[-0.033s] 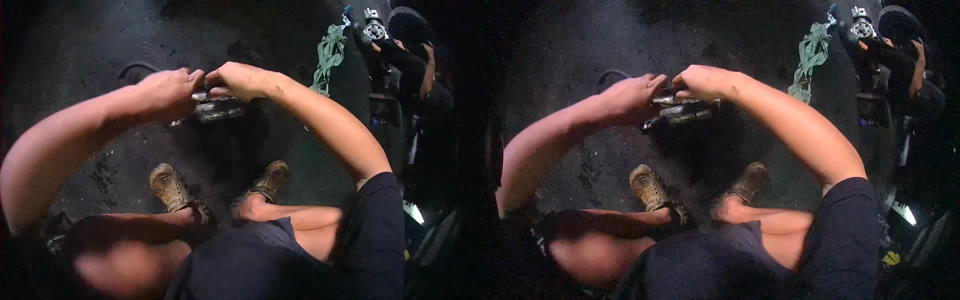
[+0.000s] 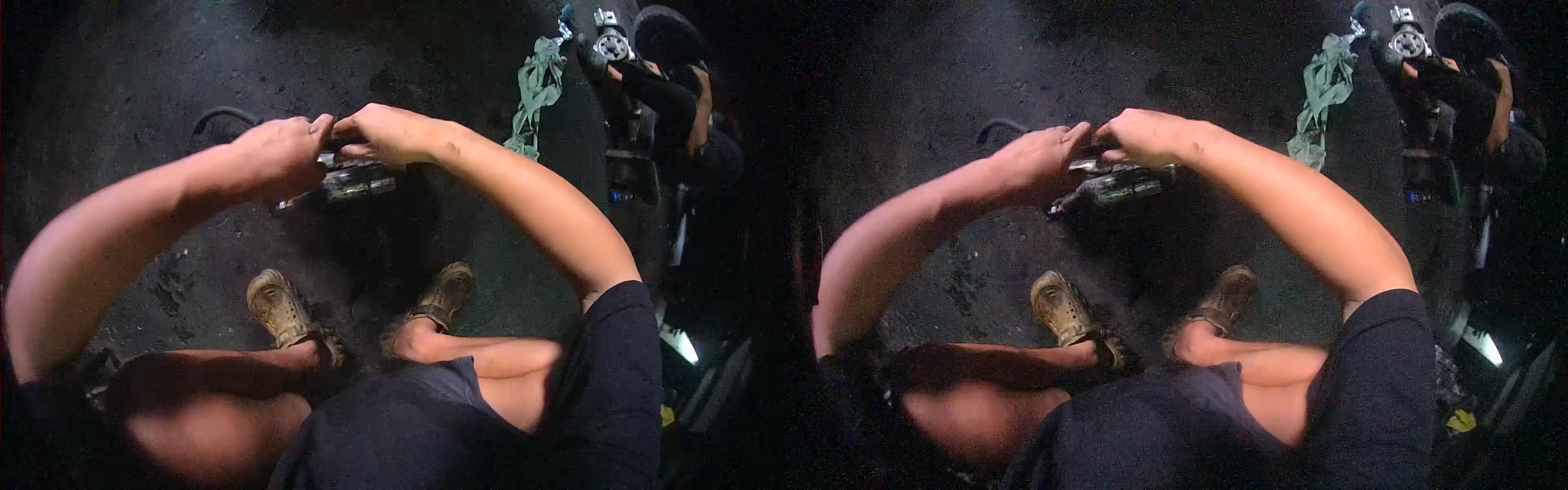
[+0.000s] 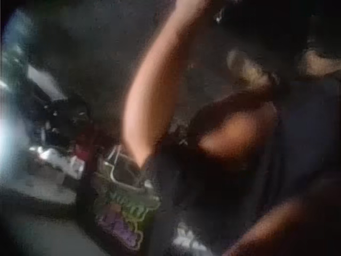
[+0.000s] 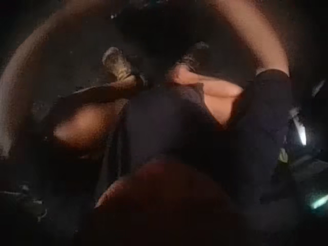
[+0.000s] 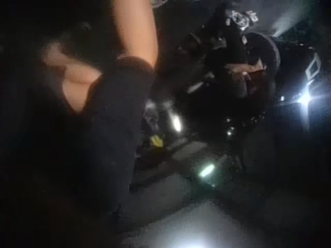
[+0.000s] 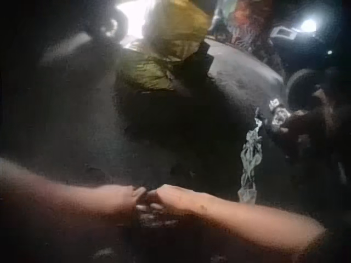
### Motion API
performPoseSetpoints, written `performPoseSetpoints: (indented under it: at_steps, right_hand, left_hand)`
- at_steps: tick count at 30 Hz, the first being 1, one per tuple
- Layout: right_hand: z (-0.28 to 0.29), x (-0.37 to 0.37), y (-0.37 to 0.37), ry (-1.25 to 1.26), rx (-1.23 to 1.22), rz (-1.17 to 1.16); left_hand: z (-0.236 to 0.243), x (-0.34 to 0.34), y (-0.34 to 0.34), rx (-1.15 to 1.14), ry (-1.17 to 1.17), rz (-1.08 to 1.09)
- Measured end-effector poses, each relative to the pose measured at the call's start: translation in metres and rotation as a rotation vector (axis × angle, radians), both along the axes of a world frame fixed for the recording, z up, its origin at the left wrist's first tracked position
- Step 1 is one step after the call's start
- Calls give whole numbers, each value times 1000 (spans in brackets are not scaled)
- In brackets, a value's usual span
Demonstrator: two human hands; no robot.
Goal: The person dismantles a starter motor on a concrete floor by hand using a screwdriver and a metal blade. They scrape the exterior of the motor with the blade, unscrew a fastener with the screwdriver, and detach a black wire from the housing.
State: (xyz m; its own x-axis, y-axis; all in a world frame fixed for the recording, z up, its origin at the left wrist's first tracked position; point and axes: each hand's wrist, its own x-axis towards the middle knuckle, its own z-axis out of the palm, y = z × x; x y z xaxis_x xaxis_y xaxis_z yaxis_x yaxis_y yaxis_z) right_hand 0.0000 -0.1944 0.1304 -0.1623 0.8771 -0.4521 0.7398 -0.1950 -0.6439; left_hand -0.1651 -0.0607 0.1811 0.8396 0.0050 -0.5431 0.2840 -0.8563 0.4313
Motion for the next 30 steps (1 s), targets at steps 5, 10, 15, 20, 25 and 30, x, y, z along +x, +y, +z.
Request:
performPoseSetpoints:
  at_steps: [5, 10, 15, 20, 25, 30]
  right_hand:
    - [17, 15, -28, 12, -27, -170]
    - [89, 109, -132, -204, -73, -260]
    - [84, 123, -227, -199, 11, -687]
    - [42, 118, -290, -274, -157, -611]
    - [17, 179, -355, -342, -135, -847]
    - [15, 196, -380, -486, -389, -848]
  left_hand:
    - [-23, -3, -4, -18, -73, 28]
    - [-28, -31, -9, -55, 17, 49]
    - [-28, -29, -15, -150, 4, 111]
    - [-31, -38, -13, -117, -114, 54]
    - [-24, -19, -25, -90, 17, 82]
    - [-38, -53, -4, -230, -200, 125]
